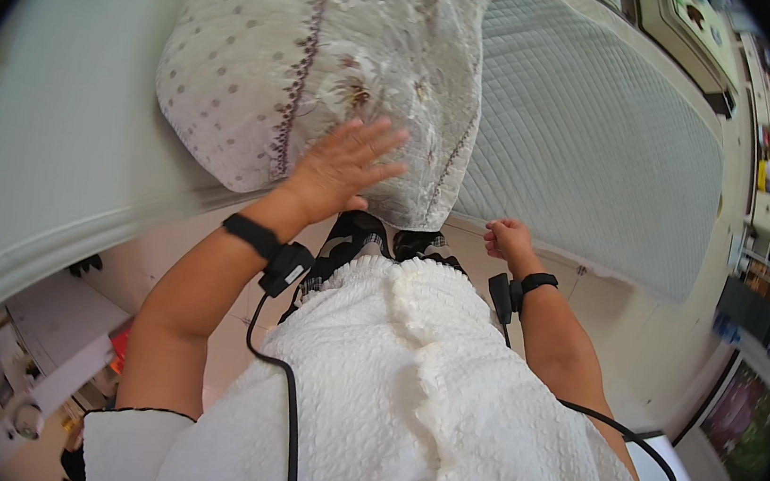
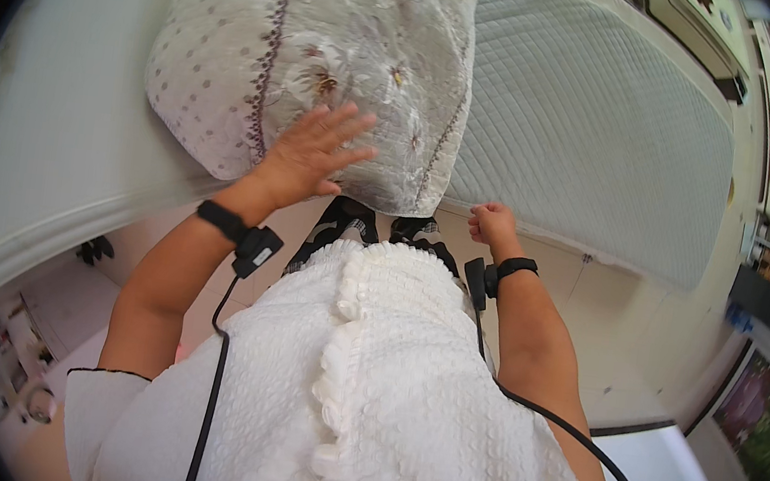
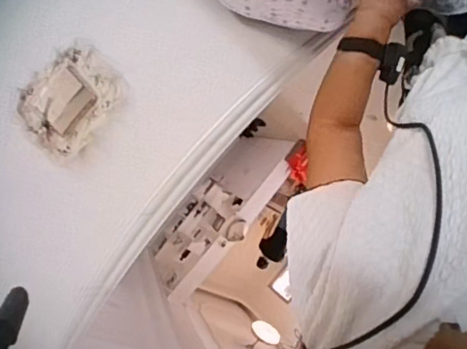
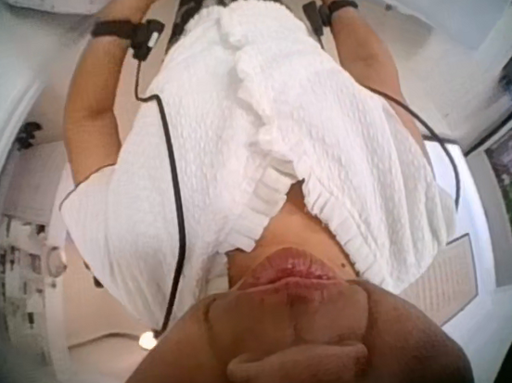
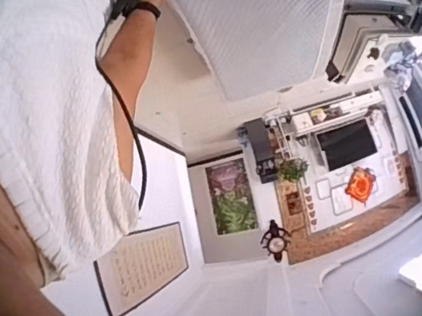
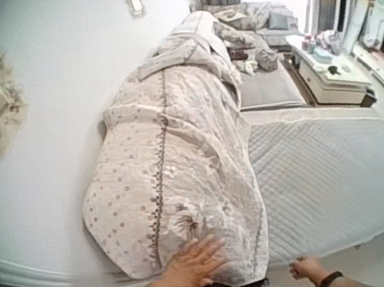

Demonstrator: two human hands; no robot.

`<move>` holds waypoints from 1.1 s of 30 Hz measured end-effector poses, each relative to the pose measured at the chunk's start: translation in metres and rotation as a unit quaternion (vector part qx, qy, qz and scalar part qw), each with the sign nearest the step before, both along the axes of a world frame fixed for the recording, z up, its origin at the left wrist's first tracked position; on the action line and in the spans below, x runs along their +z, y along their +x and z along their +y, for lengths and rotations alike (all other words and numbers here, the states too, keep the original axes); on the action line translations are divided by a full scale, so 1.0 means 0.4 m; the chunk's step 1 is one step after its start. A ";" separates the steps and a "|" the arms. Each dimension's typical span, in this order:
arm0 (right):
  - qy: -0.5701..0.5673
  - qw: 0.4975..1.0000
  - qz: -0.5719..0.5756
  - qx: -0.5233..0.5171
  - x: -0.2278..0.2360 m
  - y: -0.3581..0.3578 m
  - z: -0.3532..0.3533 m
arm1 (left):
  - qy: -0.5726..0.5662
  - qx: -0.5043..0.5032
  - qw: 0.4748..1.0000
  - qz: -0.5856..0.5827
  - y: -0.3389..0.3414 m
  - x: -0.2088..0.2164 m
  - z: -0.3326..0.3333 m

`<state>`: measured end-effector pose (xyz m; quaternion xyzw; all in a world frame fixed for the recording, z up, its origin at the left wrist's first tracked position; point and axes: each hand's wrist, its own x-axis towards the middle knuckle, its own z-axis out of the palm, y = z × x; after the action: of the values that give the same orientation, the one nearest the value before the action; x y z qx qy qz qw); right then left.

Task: The person cleans floral and leaf-patterned cushions and pillows with a cloth, then arranges them on a sectional sofa before spreading a floral quilt over one section.

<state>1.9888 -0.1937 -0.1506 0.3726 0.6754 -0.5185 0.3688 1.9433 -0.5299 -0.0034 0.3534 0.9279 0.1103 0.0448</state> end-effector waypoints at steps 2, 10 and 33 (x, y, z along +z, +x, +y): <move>-0.034 0.998 0.001 -0.054 -0.024 0.057 0.042 | -0.216 -0.105 0.969 -0.063 -0.003 -0.108 0.020; -0.043 0.965 0.034 -0.256 -0.008 0.357 0.122 | -0.179 -0.125 0.976 -0.002 -0.034 -0.180 0.035; -0.269 0.955 0.084 -0.097 0.231 0.258 -0.280 | 0.057 -0.106 0.990 -0.069 -0.022 0.005 -0.037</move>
<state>2.0919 -0.3056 -0.0583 0.2789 0.5003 -0.7437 0.3449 1.9343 -0.5446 -0.0013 0.4436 0.8720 0.1814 0.0998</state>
